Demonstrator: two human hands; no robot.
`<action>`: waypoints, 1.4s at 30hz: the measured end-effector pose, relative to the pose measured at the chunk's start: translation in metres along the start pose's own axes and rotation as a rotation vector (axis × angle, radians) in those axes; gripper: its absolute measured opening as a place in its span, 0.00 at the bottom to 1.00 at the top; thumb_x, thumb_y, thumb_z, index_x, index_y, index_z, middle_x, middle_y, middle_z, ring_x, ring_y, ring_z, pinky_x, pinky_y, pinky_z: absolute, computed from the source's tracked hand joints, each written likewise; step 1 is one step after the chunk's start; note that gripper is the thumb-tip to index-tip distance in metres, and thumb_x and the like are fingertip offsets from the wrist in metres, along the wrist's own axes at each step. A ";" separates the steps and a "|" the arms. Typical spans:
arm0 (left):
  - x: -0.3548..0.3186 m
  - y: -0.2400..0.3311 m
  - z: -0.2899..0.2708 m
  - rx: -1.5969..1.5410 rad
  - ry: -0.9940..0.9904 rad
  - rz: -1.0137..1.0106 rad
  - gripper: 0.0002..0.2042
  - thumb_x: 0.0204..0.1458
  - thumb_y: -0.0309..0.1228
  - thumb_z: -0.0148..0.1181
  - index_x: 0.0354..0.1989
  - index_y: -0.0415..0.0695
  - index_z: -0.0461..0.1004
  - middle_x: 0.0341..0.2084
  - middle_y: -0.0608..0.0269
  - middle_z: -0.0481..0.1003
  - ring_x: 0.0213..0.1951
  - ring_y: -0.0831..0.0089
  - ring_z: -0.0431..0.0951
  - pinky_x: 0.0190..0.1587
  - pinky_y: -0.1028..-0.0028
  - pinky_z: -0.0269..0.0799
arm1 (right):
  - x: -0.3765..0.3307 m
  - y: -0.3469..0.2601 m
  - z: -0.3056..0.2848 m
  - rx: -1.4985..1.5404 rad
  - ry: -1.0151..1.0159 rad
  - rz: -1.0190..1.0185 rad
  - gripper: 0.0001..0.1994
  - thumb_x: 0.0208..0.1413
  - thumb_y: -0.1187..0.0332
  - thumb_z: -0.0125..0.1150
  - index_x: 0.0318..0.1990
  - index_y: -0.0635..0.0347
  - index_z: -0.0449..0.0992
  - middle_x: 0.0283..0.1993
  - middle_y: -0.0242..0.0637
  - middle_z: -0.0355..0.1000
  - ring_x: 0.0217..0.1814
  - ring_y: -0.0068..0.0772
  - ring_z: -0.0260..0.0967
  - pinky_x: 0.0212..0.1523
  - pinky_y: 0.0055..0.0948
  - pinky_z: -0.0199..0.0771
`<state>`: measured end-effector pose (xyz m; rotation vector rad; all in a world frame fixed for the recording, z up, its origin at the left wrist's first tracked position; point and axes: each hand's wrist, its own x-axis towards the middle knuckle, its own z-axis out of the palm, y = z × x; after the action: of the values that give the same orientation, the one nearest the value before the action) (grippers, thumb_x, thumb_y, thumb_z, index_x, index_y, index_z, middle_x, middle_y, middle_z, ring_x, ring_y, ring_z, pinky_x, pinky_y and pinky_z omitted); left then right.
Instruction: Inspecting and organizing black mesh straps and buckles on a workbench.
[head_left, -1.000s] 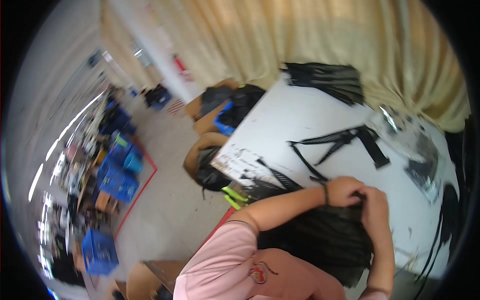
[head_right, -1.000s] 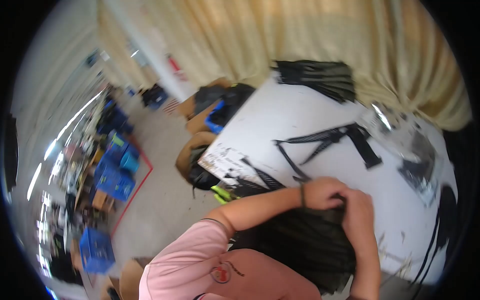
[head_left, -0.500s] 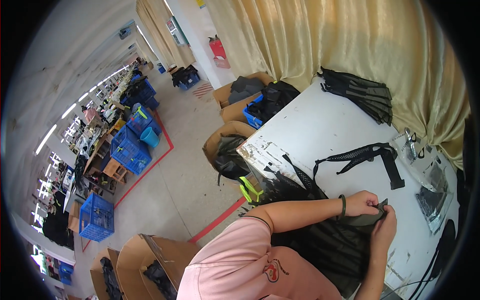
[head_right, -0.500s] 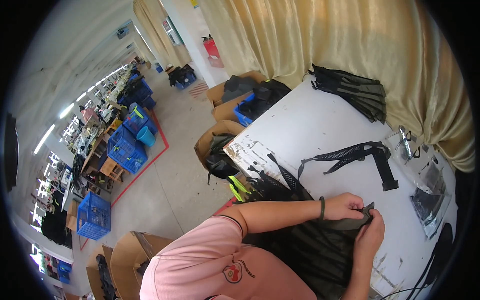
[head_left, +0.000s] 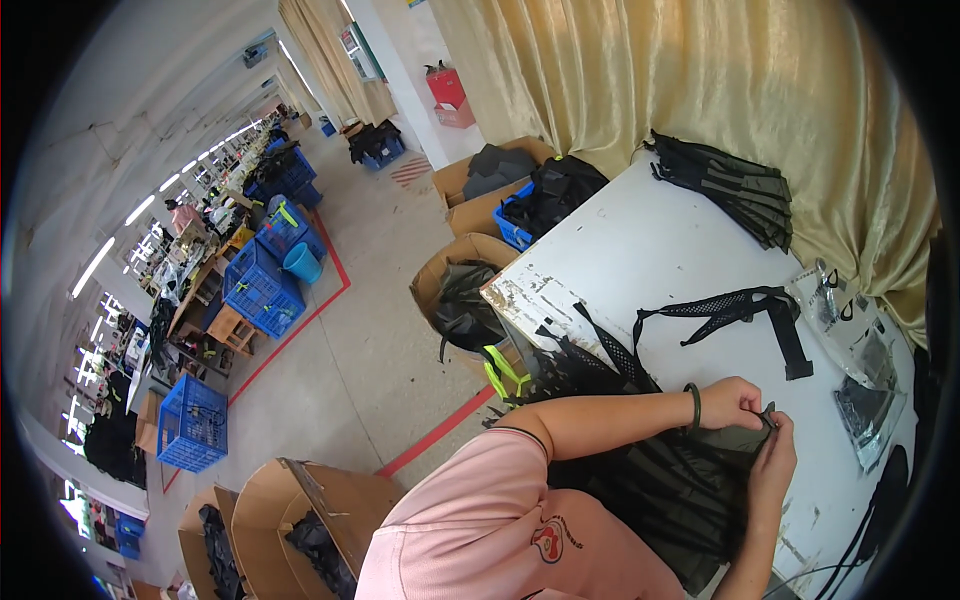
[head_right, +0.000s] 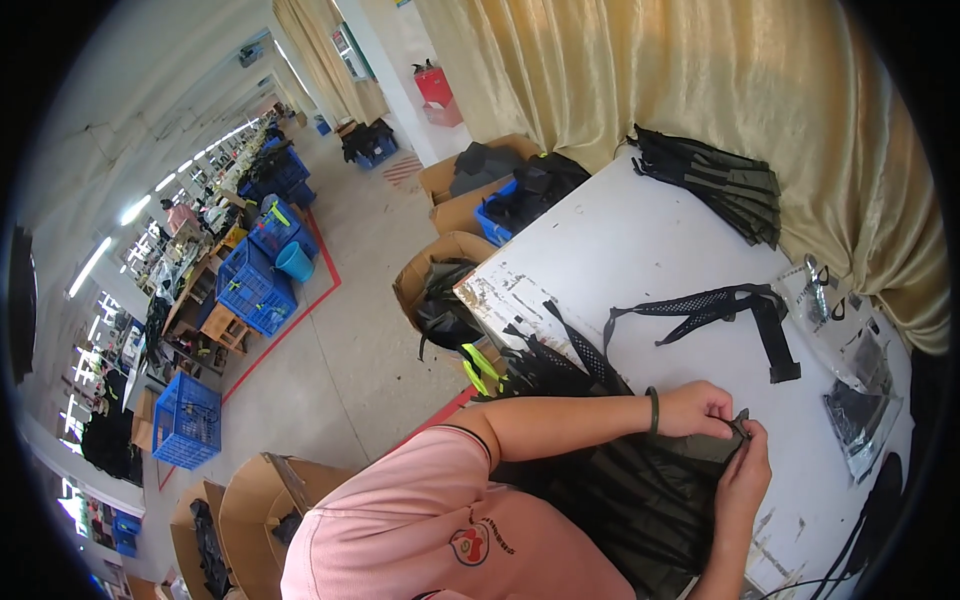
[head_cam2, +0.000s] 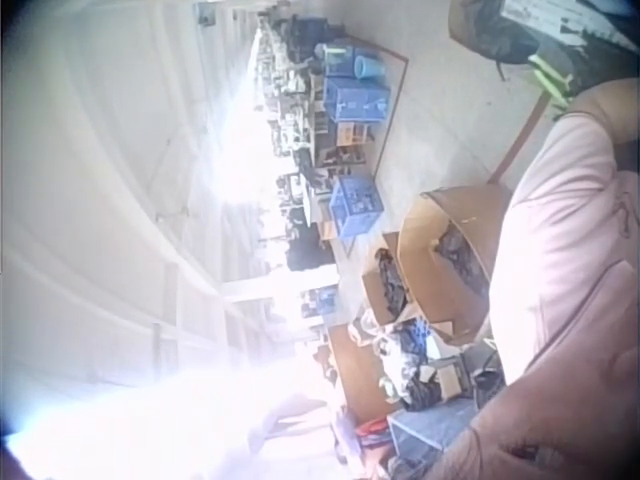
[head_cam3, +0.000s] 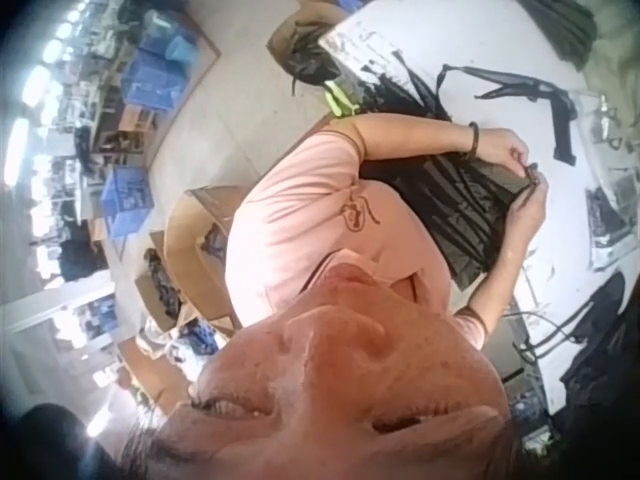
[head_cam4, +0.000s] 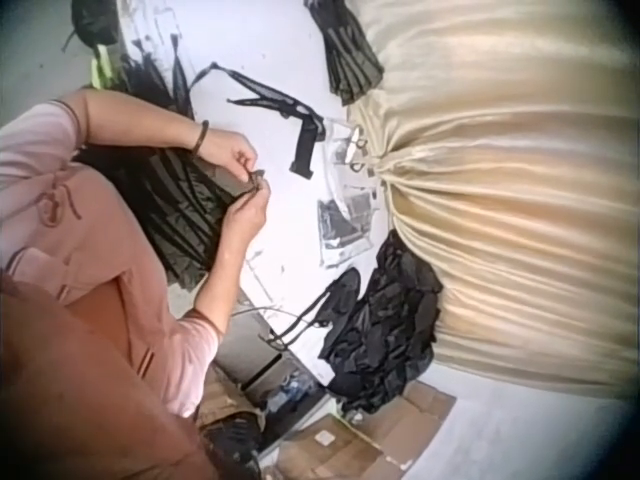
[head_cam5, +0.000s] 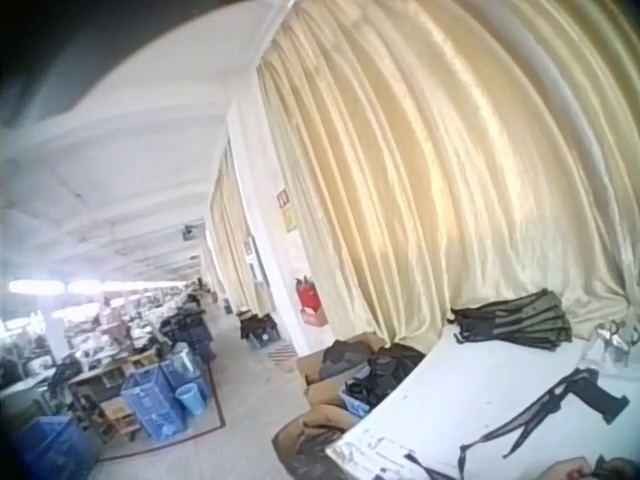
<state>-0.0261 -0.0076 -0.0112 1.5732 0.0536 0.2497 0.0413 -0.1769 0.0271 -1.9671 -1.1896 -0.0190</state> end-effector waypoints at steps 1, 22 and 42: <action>-0.001 0.000 0.000 0.078 0.006 0.004 0.08 0.47 0.29 0.66 0.29 0.40 0.72 0.21 0.68 0.72 0.25 0.82 0.69 0.28 0.78 0.66 | 0.000 0.002 0.001 -0.029 0.002 -0.015 0.12 0.59 0.77 0.50 0.50 0.59 0.66 0.39 0.52 0.73 0.40 0.54 0.73 0.41 0.37 0.71; -0.049 0.021 0.026 0.635 -0.155 0.321 0.07 0.46 0.27 0.62 0.27 0.43 0.69 0.24 0.61 0.69 0.28 0.65 0.69 0.32 0.69 0.65 | -0.003 0.069 -0.011 0.595 0.018 0.459 0.10 0.56 0.66 0.56 0.25 0.61 0.73 0.22 0.26 0.66 0.26 0.16 0.60 0.27 0.21 0.62; -0.027 0.043 -0.006 -0.011 -0.058 0.018 0.07 0.55 0.18 0.53 0.39 0.37 0.75 0.31 0.69 0.74 0.34 0.82 0.72 0.41 0.83 0.67 | -0.024 0.027 -0.006 1.387 -0.569 0.405 0.13 0.55 0.77 0.55 0.49 0.62 0.72 0.46 0.29 0.72 0.48 0.20 0.68 0.49 0.24 0.69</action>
<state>-0.0591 -0.0077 0.0284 1.5694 -0.0068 0.2182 0.0507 -0.2045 0.0042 -0.8804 -0.6873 1.2787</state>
